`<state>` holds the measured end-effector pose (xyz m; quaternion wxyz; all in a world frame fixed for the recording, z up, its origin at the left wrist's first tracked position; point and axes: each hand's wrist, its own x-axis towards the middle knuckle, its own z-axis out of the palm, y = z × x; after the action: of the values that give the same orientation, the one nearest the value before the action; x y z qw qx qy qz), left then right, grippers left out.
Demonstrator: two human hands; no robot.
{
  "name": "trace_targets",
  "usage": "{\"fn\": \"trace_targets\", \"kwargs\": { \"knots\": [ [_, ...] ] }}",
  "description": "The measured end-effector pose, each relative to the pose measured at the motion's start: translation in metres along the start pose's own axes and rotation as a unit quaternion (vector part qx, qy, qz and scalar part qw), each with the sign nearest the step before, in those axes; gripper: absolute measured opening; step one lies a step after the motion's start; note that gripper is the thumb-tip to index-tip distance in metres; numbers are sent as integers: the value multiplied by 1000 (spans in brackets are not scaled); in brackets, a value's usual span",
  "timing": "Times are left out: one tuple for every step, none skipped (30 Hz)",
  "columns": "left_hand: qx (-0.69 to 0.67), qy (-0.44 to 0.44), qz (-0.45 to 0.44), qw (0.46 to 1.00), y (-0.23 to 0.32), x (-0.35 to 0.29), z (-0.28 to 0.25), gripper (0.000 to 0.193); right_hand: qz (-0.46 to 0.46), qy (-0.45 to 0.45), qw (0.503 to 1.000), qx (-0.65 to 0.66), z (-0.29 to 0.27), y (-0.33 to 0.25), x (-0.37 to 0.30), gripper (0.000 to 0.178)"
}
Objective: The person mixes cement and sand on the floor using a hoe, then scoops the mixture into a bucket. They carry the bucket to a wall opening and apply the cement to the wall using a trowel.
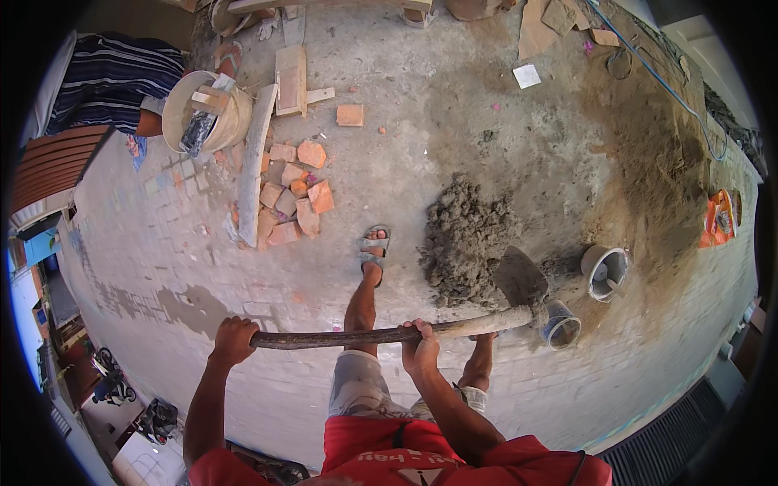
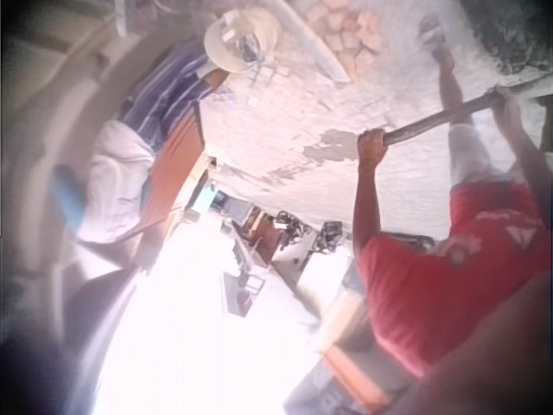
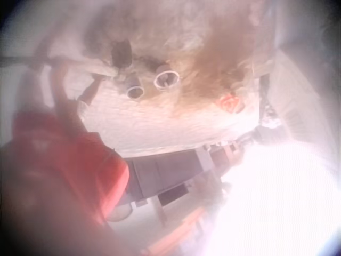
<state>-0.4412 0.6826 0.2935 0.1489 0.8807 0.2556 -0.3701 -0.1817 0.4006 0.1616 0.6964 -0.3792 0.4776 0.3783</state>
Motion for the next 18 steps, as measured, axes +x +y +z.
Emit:
{"fn": "trace_targets", "kwargs": {
  "knots": [
    [-13,-24,-5,1000,12,-18,-11,23,3,9,1000,-19,-1,-7,-7,6],
    [-33,-38,-18,999,27,-35,-18,24,5,17,999,-39,-3,-12,-9,6],
    [-50,-55,-35,997,46,-51,-26,25,21,21,998,-64,-6,-17,-2,7],
    [-57,-83,-53,994,69,-55,-34,24,33,24,995,-86,-10,-23,16,7],
    [-62,-111,-70,989,95,-52,-38,22,45,28,993,-107,-17,-28,41,8],
    [-61,-116,-86,988,126,-34,-36,23,58,33,989,-134,-36,-32,92,7],
    [-60,-124,-95,986,157,-12,-31,24,68,42,984,-158,-58,-37,149,7],
    [-72,-119,-87,986,180,9,-18,25,59,64,982,-168,-74,-42,189,7],
    [-79,-109,-77,988,196,26,-11,26,47,83,980,-173,-84,-50,211,8],
    [-89,-136,-92,982,204,26,-14,27,41,82,980,-178,-74,-52,210,8],
    [-99,-162,-104,976,209,23,-15,28,34,81,980,-180,-71,-60,205,9],
    [-108,-203,-96,968,215,17,-12,33,30,96,978,-185,-79,-72,188,9],
    [-145,-228,-77,960,219,18,-12,38,15,116,972,-204,-76,-85,185,9],
    [-184,-253,-54,948,226,21,-12,44,2,111,969,-219,-69,-105,168,9],
    [-221,-273,-28,936,237,29,-14,49,-17,103,967,-231,-60,-130,156,9],
    [-267,-278,7,923,250,42,-2,52,-46,94,971,-217,-59,-155,159,8],
    [-311,-281,41,907,268,56,6,54,-77,82,973,-202,-56,-185,164,8],
    [-314,-283,32,906,294,73,-4,55,-97,84,968,-214,-45,-214,168,8]
  ]
}}
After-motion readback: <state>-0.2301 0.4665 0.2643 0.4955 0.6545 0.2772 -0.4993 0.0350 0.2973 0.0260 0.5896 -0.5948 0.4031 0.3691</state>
